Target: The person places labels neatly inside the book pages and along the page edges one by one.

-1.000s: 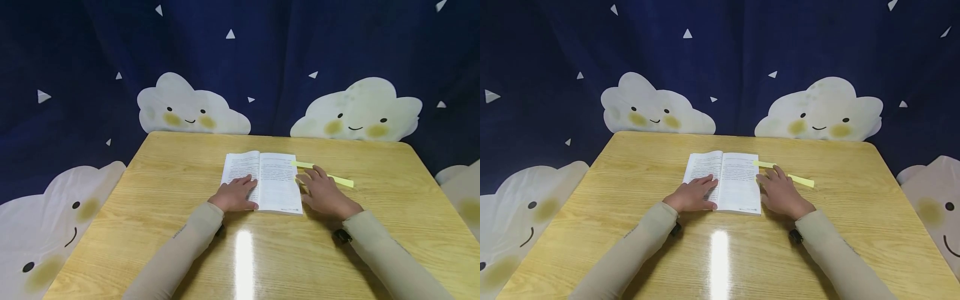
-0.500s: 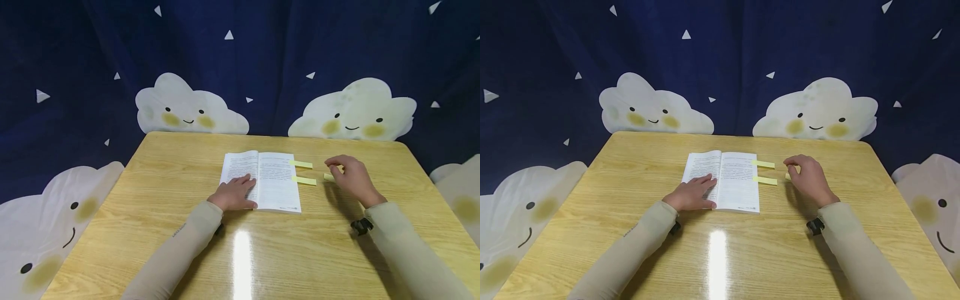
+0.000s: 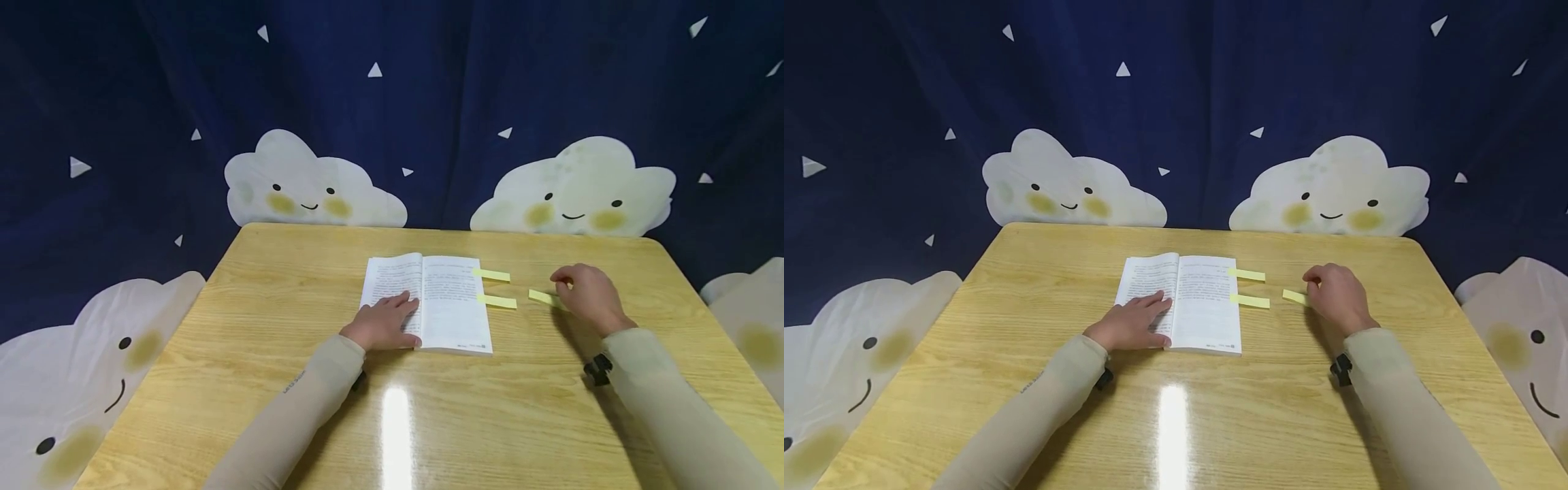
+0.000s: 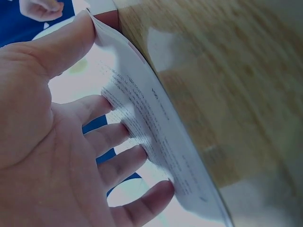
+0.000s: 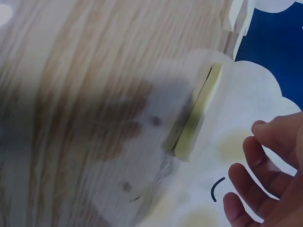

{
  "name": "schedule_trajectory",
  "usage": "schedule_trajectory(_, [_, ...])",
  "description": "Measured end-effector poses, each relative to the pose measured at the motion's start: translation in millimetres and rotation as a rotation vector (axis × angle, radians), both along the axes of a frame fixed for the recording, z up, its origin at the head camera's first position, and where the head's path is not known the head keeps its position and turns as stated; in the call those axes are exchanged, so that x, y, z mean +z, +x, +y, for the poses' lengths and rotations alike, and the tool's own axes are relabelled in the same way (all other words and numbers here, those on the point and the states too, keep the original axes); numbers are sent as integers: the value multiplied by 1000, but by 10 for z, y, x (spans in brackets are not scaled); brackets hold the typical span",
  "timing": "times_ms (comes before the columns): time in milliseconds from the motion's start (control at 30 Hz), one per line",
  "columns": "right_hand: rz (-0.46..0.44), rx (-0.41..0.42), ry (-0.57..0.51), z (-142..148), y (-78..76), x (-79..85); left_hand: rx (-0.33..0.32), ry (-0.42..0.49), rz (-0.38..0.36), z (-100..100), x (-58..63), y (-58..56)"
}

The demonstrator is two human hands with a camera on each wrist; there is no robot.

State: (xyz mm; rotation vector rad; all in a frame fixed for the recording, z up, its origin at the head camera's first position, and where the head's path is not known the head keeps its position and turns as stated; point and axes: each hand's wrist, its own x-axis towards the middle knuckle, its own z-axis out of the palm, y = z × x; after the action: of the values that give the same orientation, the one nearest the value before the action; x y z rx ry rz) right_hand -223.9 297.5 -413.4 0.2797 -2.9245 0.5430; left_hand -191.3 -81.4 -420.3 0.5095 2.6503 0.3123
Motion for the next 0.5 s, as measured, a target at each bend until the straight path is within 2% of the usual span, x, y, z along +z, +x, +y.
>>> schedule_trajectory(333, [-160, -19, 103, 64, -116, -191, -7, 5, -2, -4, -39, 12])
schedule_trajectory(500, [-213, -14, 126, 56, -132, -188, -2, 3, 0, -3, -13, 12])
